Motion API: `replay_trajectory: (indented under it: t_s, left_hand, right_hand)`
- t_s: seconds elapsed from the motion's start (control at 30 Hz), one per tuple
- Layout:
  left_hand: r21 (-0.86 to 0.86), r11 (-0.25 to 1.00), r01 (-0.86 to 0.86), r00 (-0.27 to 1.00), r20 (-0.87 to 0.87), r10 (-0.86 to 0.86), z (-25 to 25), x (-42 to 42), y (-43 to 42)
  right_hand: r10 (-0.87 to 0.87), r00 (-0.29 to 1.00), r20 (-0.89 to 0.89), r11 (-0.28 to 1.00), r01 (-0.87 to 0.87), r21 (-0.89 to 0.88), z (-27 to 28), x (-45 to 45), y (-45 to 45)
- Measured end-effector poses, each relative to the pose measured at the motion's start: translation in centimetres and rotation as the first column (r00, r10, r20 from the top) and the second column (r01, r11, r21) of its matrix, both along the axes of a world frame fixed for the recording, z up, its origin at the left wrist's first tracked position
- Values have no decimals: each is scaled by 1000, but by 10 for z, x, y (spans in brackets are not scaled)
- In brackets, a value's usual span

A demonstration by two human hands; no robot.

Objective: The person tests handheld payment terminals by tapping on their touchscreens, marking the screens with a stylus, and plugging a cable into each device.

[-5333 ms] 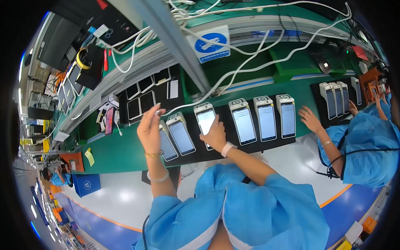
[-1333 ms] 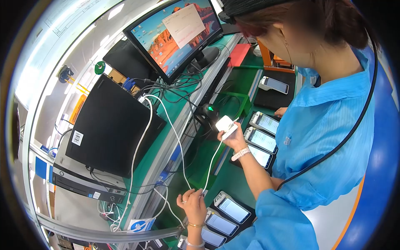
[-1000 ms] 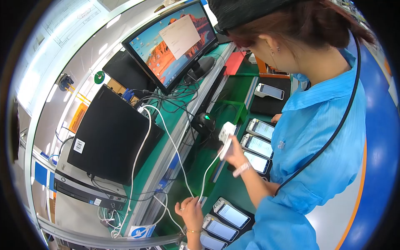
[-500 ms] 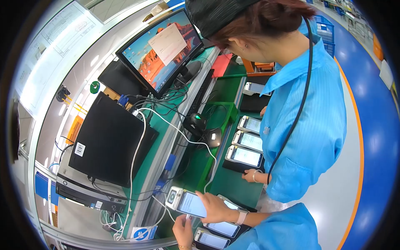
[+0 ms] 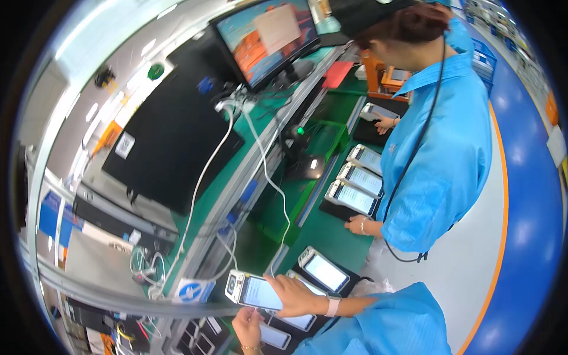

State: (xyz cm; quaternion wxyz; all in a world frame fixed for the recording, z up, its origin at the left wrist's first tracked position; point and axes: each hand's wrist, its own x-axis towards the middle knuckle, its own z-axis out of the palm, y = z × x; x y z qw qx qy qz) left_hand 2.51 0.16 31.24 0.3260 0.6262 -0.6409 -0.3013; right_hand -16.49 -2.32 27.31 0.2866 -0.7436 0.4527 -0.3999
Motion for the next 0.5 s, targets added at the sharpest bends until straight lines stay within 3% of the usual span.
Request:
replay_trajectory:
  t_s: [0.03, 0.1, 0.17, 0.2, 0.23, 0.3, 0.37, 0.4, 0.5]
  left_hand:
    - [57, 998, -24, 1000, -7, 24, -5, 10, 9]
    - [-4, 996, -86, 993, -81, 85, -12, 22, 24]
    - [-56, 994, -90, 995, -36, 88, -9, 34, 36]
    - [9, 994, -105, 995, 6, 105, -10, 46, 44]
    - [-76, 989, -128, 991, 22, 130, -9, 55, 53]
    - [-150, 985, -80, 993, 71, 91, -4, 86, 67]
    - [-152, 936, -318, 948, -87, 307, -21, 124, 87]
    - [-70, 882, -466, 868, -229, 440, -16, 139, 90]
    - [-80, 744, -663, 736, -249, 629, -14, 194, 101]
  right_hand:
    - [-3, 1000, -19, 1000, 4, 12, -2, 9, 5]
    - [31, 999, 33, 999, -33, 44, -6, 26, 13]
    - [100, 994, -46, 972, -88, 218, -1, 41, 18]
    - [115, 993, -27, 955, -103, 279, -3, 52, 21]
    - [100, 994, -44, 922, -76, 379, 6, 60, 24]
    - [-44, 997, -67, 973, 58, 223, -9, 74, 26]
    - [-126, 992, -32, 979, 129, 154, -19, 80, 22]
    - [-65, 998, -12, 983, 66, 170, -18, 81, 23]
    - [230, 973, -22, 930, -214, 299, -18, 84, 36]
